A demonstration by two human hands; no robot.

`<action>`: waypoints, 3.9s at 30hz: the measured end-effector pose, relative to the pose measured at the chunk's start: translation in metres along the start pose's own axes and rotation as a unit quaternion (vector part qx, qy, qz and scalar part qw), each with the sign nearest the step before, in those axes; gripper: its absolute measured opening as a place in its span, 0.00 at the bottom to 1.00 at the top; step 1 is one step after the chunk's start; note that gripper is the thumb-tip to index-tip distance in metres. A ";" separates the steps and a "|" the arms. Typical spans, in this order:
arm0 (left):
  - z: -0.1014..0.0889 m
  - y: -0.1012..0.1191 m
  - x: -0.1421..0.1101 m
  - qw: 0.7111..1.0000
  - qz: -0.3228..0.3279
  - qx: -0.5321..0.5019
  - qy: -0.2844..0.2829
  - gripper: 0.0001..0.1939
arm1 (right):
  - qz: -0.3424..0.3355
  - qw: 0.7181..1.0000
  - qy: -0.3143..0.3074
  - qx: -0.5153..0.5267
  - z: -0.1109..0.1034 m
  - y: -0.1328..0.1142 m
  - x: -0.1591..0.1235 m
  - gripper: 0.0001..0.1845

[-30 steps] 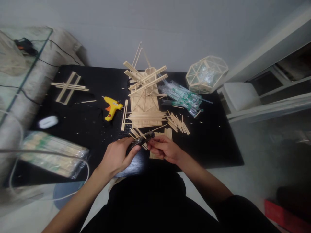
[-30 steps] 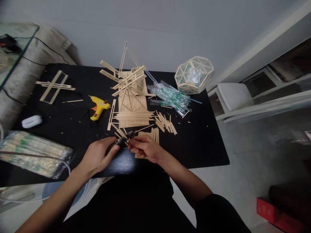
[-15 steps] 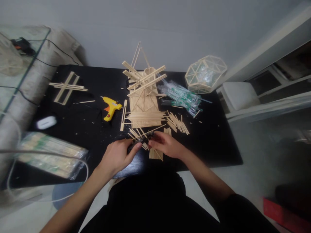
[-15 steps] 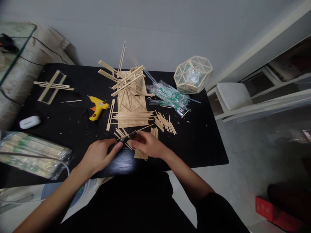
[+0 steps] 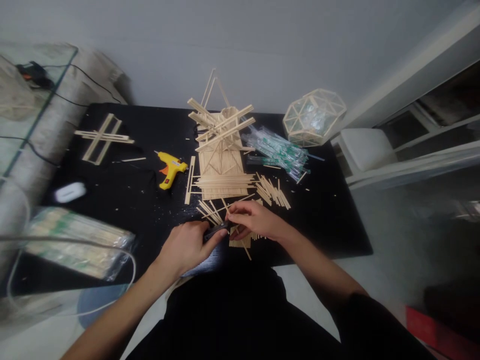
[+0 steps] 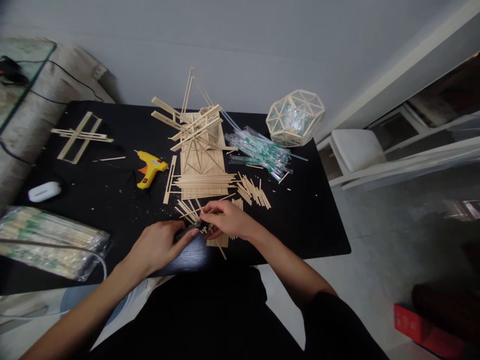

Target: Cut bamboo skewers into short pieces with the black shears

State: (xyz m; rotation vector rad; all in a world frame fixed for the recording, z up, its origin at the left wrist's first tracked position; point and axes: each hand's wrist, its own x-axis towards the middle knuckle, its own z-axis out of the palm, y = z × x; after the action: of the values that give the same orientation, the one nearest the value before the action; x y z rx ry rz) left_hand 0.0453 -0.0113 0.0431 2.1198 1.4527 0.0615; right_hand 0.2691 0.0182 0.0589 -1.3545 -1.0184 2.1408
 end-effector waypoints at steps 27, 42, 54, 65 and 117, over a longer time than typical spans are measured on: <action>0.003 -0.005 0.006 0.902 -0.060 -0.409 0.124 0.17 | 0.013 0.995 -0.073 0.062 0.019 0.025 -0.002 0.19; 0.011 -0.032 -0.006 0.812 -0.179 -0.526 0.179 0.14 | -0.019 0.995 -0.081 0.059 -0.020 0.017 -0.032 0.19; 0.031 -0.056 -0.015 0.768 -0.201 -0.565 0.225 0.16 | -0.158 0.942 0.286 -0.081 -0.087 0.035 -0.032 0.20; 0.027 -0.055 -0.014 0.759 -0.168 -0.591 0.217 0.16 | -0.192 0.907 0.340 -0.160 -0.085 0.049 -0.011 0.12; 0.033 -0.056 -0.015 0.748 -0.156 -0.608 0.215 0.16 | -0.169 0.868 0.313 -0.346 -0.057 0.045 -0.014 0.04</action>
State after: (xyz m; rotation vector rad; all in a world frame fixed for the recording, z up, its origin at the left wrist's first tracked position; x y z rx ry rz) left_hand 0.0029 -0.0240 -0.0065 0.7743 1.3474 1.1060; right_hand 0.3283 -0.0001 0.0185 -1.8233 -1.6334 0.9611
